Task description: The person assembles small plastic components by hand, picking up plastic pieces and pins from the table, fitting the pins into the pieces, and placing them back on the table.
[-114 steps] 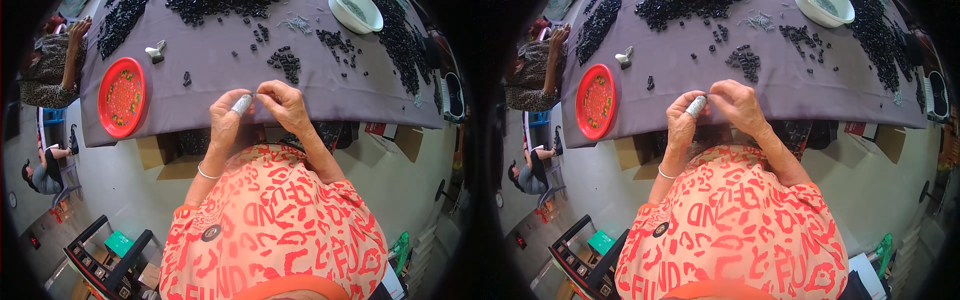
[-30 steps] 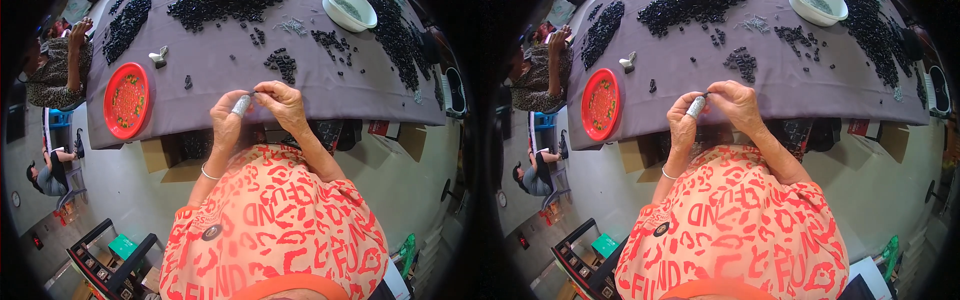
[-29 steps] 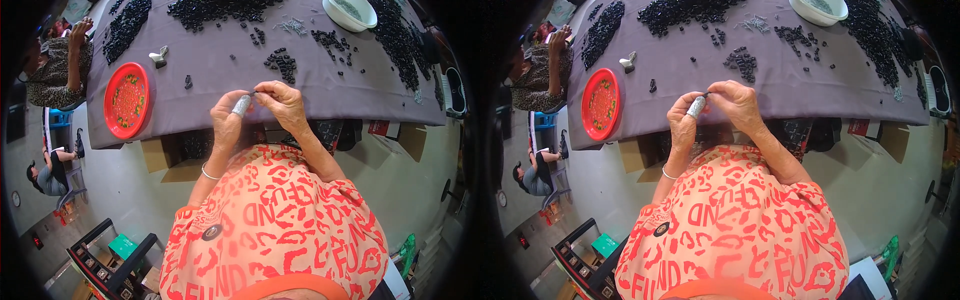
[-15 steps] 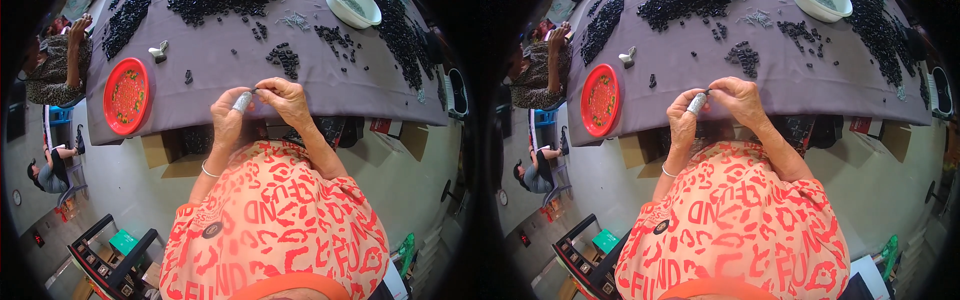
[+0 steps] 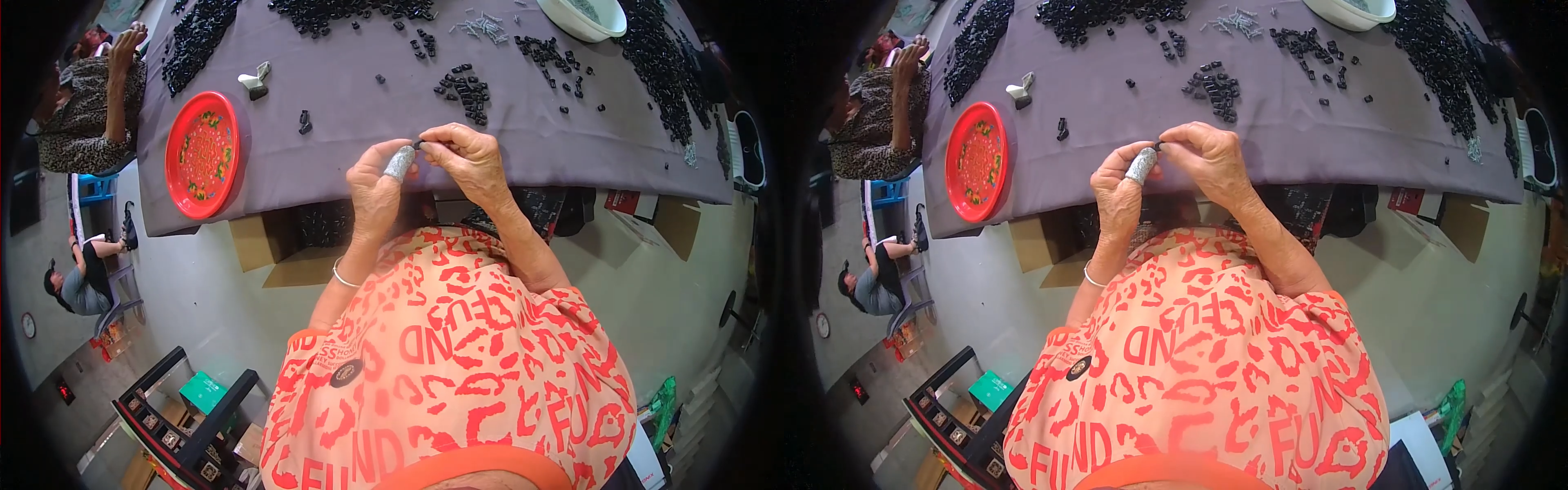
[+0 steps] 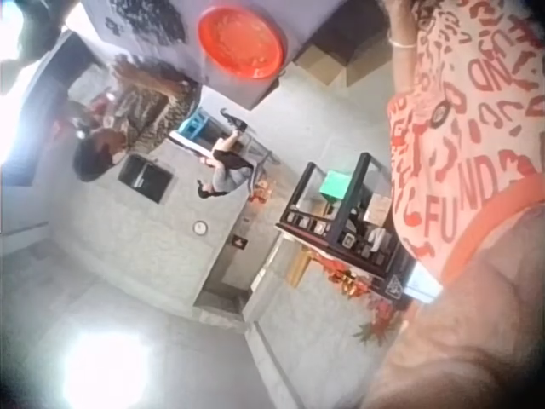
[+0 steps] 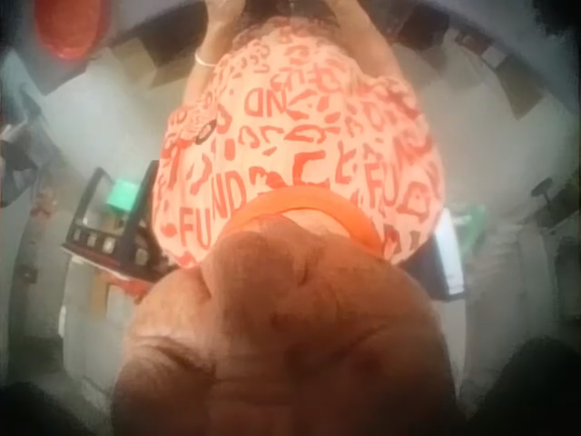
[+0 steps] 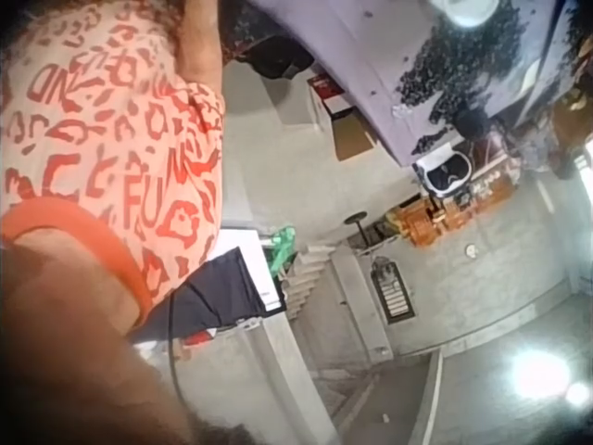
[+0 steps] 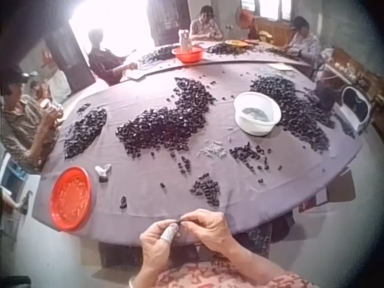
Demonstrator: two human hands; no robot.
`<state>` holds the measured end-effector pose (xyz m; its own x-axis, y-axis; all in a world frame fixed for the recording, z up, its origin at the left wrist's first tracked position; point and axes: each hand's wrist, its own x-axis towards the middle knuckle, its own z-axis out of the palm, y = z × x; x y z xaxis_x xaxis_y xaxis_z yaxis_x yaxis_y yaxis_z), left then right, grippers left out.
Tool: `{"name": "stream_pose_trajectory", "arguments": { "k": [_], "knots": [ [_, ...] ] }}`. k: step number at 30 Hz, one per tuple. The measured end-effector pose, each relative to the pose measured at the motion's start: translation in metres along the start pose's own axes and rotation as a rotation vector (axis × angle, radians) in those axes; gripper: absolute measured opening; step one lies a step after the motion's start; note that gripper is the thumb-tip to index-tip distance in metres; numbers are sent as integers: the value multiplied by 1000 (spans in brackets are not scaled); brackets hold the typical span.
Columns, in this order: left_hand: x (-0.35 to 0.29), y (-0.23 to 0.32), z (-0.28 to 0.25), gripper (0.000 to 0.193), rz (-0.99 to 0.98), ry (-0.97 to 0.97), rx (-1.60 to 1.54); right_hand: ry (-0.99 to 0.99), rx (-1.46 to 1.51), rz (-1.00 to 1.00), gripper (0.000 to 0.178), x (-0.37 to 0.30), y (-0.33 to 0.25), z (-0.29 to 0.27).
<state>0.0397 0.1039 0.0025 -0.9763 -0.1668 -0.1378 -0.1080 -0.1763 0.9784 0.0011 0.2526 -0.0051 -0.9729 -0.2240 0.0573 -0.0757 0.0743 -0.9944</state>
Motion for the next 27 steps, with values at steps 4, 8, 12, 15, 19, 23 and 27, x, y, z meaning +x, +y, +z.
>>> {"name": "stream_pose_trajectory", "arguments": {
  "k": [4, 8, 12, 15, 19, 23, 27],
  "knots": [
    [1, 2, -1, 14, -7, 0, -15, -37, 182, 98, 14, 1, -5, -1],
    [1, 0, 1, 14, 42, 17, 71, -6, 174, 79, 13, 1, -2, 0],
    [1, 2, 3, 14, 46, 9, 15, 28, -110, -107, 12, 1, -4, 2],
    [4, 0, 0, 15, 28, -19, -6, 52, -150, -189, 12, 5, -4, 3],
    [5, 3, 0, 16, 29, -46, 15, 105, -156, -292, 13, 4, -3, 5],
    [8, 1, 1, 17, 44, -64, 51, 106, -137, -329, 12, 4, 0, 4],
    [16, -11, 0, 20, 393, 11, 373, 80, -300, -451, 13, 9, 0, 1]
  ]
}}
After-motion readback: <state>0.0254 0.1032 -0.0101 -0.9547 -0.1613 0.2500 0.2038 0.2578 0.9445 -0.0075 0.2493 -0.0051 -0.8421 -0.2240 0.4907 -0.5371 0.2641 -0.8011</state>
